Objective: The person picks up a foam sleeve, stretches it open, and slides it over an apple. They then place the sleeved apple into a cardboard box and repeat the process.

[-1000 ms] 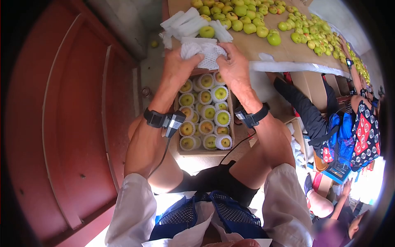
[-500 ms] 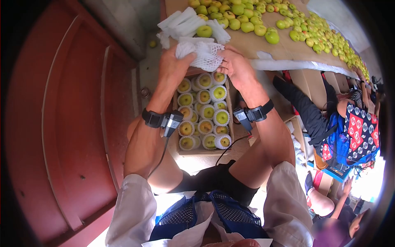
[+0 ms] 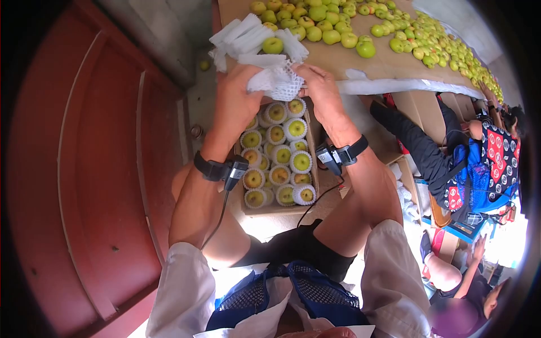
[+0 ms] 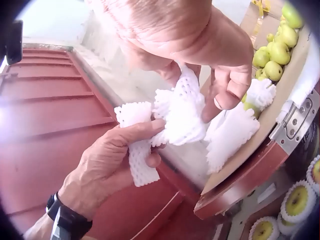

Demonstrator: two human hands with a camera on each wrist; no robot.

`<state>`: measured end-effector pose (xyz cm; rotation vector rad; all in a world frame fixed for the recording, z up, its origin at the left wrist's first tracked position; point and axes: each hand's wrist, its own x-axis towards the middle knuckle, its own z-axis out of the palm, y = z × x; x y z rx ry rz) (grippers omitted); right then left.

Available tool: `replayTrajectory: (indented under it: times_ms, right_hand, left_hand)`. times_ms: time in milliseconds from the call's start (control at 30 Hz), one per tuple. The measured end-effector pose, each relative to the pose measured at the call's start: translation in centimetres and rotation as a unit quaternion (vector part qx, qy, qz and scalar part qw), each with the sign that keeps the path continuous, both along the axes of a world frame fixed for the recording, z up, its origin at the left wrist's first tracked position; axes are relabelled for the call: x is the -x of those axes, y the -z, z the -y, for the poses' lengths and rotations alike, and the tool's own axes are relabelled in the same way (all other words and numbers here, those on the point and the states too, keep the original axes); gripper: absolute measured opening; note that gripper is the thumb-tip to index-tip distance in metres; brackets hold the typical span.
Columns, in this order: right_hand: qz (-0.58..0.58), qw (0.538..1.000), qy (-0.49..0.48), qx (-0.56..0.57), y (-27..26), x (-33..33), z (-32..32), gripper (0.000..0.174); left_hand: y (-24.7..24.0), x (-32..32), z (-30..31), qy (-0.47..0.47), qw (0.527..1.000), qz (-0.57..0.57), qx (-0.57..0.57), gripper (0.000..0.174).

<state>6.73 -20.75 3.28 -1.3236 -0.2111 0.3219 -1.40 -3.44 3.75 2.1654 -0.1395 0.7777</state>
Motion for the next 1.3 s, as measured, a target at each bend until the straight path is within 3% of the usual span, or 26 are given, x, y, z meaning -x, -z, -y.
replayTrajectory:
  times_ms: [167,400,567,667,767,900,1067,1167,1300]
  right_hand:
    - [-0.114,0.990,-0.012,-0.084,1.8,-2.4,0.4,0.025]
    - [-0.202,0.963,-0.051,-0.173,2.2,-3.2,1.1,0.028]
    - [-0.161,0.976,-0.045,-0.139,1.5,-2.7,1.1,0.027]
    - [-0.152,0.978,-0.035,-0.137,1.7,-2.8,1.1,0.027]
    - [-0.137,0.984,-0.013,-0.110,2.0,-2.8,1.2,0.022]
    - [-0.049,0.996,0.042,-0.062,0.3,-1.2,0.8,0.017]
    - [-0.070,0.993,0.058,-0.069,0.3,-1.3,0.6,0.021]
    - [-0.092,0.991,0.066,-0.076,-0.1,-1.0,0.7,0.024]
    - [-0.062,0.993,0.067,-0.073,0.7,-1.5,0.5,0.019]
  left_hand:
    - [-0.8,0.3,0.3,0.047,0.984,0.112,-0.129,0.035]
    - [-1.6,0.9,1.2,0.049,0.981,0.109,-0.152,0.039]
    - [-0.9,0.7,1.6,0.033,0.996,0.052,-0.069,0.041]
    - [-0.9,0.5,1.3,0.058,0.984,0.110,-0.130,0.047]
    - [-1.7,1.2,1.9,0.065,0.974,0.086,-0.200,0.049]
    - [-2.5,1.5,2.5,0.057,0.967,0.092,-0.230,0.054]
    - [-2.2,1.5,2.6,0.110,0.957,0.081,-0.256,0.058]
    - [-1.9,1.5,2.9,0.105,0.967,0.063,-0.221,0.060]
    - [-1.8,1.5,3.2,0.031,0.990,0.035,-0.132,0.058]
